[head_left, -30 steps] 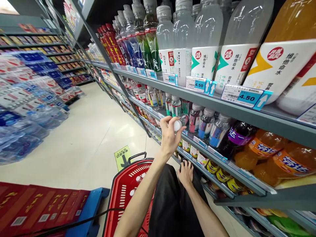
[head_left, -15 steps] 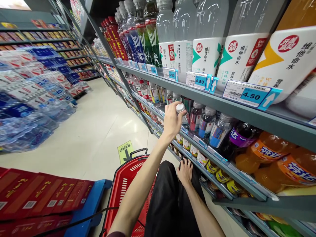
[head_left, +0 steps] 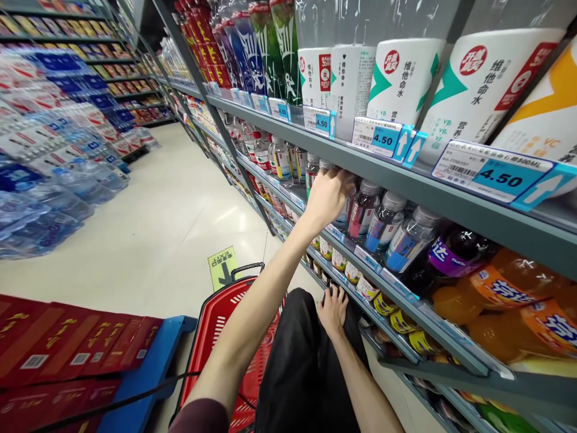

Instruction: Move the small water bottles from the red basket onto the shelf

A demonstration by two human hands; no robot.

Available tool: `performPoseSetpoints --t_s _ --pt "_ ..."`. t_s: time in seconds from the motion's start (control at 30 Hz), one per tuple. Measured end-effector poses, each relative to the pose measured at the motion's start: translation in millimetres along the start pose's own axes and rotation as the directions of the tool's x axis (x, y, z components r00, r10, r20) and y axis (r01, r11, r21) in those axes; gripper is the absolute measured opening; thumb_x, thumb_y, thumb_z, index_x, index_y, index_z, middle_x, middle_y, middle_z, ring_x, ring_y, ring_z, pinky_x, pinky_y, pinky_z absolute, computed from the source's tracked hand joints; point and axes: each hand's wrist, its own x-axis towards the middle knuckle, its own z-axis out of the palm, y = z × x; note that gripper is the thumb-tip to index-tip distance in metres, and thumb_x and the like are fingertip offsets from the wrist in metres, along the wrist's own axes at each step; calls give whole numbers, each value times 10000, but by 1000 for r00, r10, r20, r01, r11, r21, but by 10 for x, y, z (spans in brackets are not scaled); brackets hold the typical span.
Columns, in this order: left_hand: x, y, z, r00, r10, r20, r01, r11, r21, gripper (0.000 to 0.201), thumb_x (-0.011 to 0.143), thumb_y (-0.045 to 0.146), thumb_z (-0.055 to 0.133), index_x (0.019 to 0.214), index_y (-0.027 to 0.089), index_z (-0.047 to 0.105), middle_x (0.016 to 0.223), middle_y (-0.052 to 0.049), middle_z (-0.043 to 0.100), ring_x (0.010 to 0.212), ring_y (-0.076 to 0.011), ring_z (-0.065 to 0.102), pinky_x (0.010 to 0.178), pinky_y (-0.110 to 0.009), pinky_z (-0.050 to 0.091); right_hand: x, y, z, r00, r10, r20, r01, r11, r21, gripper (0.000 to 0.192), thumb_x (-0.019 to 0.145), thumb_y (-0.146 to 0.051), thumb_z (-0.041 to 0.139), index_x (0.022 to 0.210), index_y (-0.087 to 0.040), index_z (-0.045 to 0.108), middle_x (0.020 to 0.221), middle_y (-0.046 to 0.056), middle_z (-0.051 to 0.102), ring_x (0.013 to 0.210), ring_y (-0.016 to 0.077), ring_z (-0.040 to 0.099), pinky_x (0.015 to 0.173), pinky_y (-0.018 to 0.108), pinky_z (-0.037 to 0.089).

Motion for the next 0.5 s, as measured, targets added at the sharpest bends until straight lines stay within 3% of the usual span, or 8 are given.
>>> performPoseSetpoints --t_s 0.2,0.5 --pt "143 -90 79 998 -11 66 16 998 -68 257 944 192 567 1109 158 761 1224 -149 721 1206 -339 613 1071 -501 519 9 -14 -34 1000 -5 4 6 1000 -20 403 895 -220 587 1278 -191 707 1489 163 574 1410 396 418 1128 567 335" --pt "140 -134 95 1000 5 1 -5 996 -88 286 953 185 533 1160 143 726 1091 -150 704 1215 -341 601 1163 -589 425 22 -14 -30 999 -1 32 3 998 -69 407 902 -224 589 1291 -175 698 1527 166 548 1426 410 402 1140 588 328"
